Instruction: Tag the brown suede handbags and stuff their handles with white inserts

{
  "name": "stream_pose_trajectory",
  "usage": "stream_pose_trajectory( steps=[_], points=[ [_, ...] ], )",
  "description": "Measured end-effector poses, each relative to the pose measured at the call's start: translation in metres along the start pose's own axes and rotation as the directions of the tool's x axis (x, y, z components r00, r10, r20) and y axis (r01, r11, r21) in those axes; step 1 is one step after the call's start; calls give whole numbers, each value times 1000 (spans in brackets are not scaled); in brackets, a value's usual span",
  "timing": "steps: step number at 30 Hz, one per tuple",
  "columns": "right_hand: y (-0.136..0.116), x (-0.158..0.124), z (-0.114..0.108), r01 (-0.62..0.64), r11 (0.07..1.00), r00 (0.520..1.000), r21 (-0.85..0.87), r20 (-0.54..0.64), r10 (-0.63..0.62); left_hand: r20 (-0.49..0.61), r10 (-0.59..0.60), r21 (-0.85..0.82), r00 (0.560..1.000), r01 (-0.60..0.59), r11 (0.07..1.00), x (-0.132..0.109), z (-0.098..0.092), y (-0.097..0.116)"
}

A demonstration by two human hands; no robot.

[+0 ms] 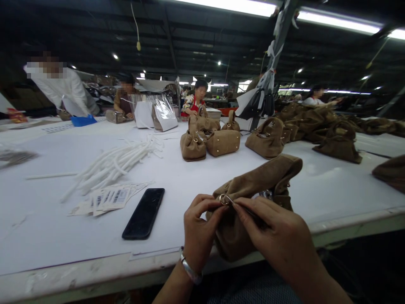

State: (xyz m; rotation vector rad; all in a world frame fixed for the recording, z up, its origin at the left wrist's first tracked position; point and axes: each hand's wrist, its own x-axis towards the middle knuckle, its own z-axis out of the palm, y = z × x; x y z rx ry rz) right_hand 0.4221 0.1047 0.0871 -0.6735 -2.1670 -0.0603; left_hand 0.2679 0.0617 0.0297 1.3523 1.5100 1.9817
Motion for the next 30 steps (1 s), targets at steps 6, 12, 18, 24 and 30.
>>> stream_pose_trajectory(
  steps=[6, 12, 18, 24, 30],
  points=[
    [12, -19, -7, -39, 994, 996, 101, 78, 31, 118, -98, -14, 988, 100, 995, -17, -12, 11],
    [19, -71, 0, -80, 996, 992, 44, -90, 84, 268, -400, -159, 876, 450, 879, -38, -9, 17],
    [24, -107, 3, -332, 931, 933, 155, -91, 348, 298, -545, -301, 784, 619, 725, -44, -4, 21],
    [25, -99, -8, -568, 705, 814, 424, 161, 559, 273, -574, -317, 772, 636, 704, -46, 6, 31],
    [30, -87, 6, -410, 894, 885, 183, -158, 438, 212, -553, -249, 806, 591, 767, -47, 12, 36]
  ],
)
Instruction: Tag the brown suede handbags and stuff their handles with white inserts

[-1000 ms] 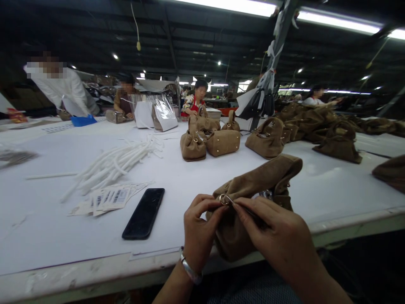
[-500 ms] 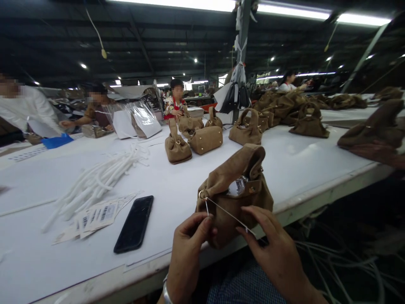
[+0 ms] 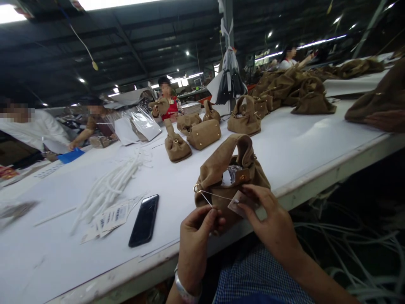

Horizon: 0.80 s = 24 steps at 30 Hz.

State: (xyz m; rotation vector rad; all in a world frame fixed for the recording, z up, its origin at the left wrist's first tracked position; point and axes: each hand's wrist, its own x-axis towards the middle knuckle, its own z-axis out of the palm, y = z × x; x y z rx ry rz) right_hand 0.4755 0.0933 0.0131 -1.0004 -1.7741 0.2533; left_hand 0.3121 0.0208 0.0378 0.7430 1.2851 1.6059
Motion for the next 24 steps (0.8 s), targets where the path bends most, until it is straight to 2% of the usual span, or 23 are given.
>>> stream_pose_trajectory(
  steps=[5, 7, 16, 20, 24],
  points=[
    [0, -1, 1, 212, 976, 975, -42, -58, -214, 3, 26, 53, 1000, -26, 998, 0, -2, -3],
    [-1, 0, 1, 254, 967, 966, -6, -40, -254, 16, 32, 77, 999, -33, 996, 0, -2, -3],
    [-10, 11, 3, 176, 982, 983, 64, 49, -179, 29, 116, 87, 993, -118, 989, 1, -3, 3],
    [-18, 11, 1, 120, 988, 985, 96, 113, -131, 35, 100, 62, 994, -102, 993, 0, 2, 8],
    [-28, 13, 1, 46, 979, 986, 200, 151, -77, 18, 79, 31, 997, -79, 996, -1, 6, 13]
  ],
)
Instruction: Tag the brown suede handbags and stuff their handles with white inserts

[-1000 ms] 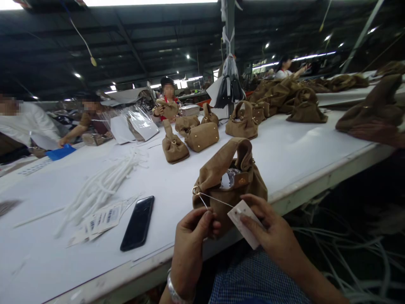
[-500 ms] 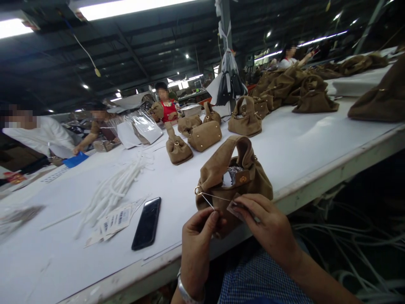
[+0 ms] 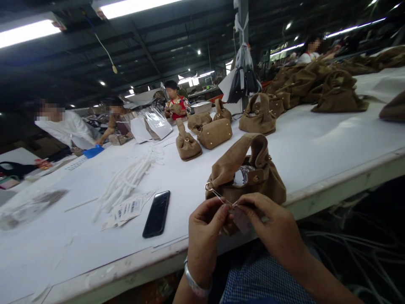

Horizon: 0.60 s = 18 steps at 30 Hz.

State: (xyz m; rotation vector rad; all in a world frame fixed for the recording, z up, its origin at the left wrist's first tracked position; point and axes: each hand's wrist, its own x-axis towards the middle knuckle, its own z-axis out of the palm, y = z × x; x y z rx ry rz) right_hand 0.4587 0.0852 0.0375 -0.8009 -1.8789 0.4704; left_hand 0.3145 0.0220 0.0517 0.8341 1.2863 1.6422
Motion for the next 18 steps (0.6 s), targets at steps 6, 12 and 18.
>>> stream_pose_trajectory(
  steps=[6, 12, 18],
  points=[
    [-9, 3, 2, -131, 976, 991, 172, 12, 131, -2, 30, 14, 1000, -30, 999, 3, 0, 1],
    [-13, 4, 5, -129, 965, 991, 229, -9, 134, -22, 52, 68, 998, -51, 996, 2, -1, 3],
    [-20, 1, 5, -174, 956, 983, 236, -17, 183, -29, 55, 11, 998, -55, 998, 4, -1, -1]
  ],
)
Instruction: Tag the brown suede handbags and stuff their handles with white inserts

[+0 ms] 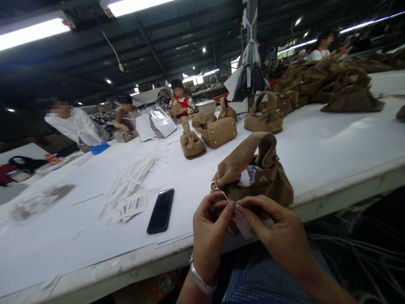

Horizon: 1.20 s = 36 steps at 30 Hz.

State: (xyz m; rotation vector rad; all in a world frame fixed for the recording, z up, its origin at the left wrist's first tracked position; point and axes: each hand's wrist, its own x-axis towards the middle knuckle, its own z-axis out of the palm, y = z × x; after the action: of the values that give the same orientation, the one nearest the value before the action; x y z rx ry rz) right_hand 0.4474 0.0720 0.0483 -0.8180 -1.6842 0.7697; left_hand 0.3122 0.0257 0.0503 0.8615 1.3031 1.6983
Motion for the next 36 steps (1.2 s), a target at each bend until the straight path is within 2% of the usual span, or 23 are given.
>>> stream_pose_trajectory(
  steps=[9, 16, 25, 30, 36],
  points=[
    [0, -7, 6, -108, 991, 992, 77, -59, 112, -17, -7, -23, 1000, 7, 1000, -4, 4, -3],
    [1, -9, 10, -145, 981, 985, 127, -74, 155, -39, -8, -20, 999, 7, 1000, -4, 5, -4],
    [6, -12, 13, -195, 965, 977, 176, -49, 206, -103, 128, 116, 986, -116, 986, -10, 9, -8],
    [3, -11, 14, -225, 939, 970, 260, -32, 241, -66, 24, -56, 998, -27, 998, -10, 8, -9],
    [4, -12, 14, -230, 936, 968, 268, -33, 247, -71, 9, -75, 997, -15, 997, -8, 8, -10]
  ],
)
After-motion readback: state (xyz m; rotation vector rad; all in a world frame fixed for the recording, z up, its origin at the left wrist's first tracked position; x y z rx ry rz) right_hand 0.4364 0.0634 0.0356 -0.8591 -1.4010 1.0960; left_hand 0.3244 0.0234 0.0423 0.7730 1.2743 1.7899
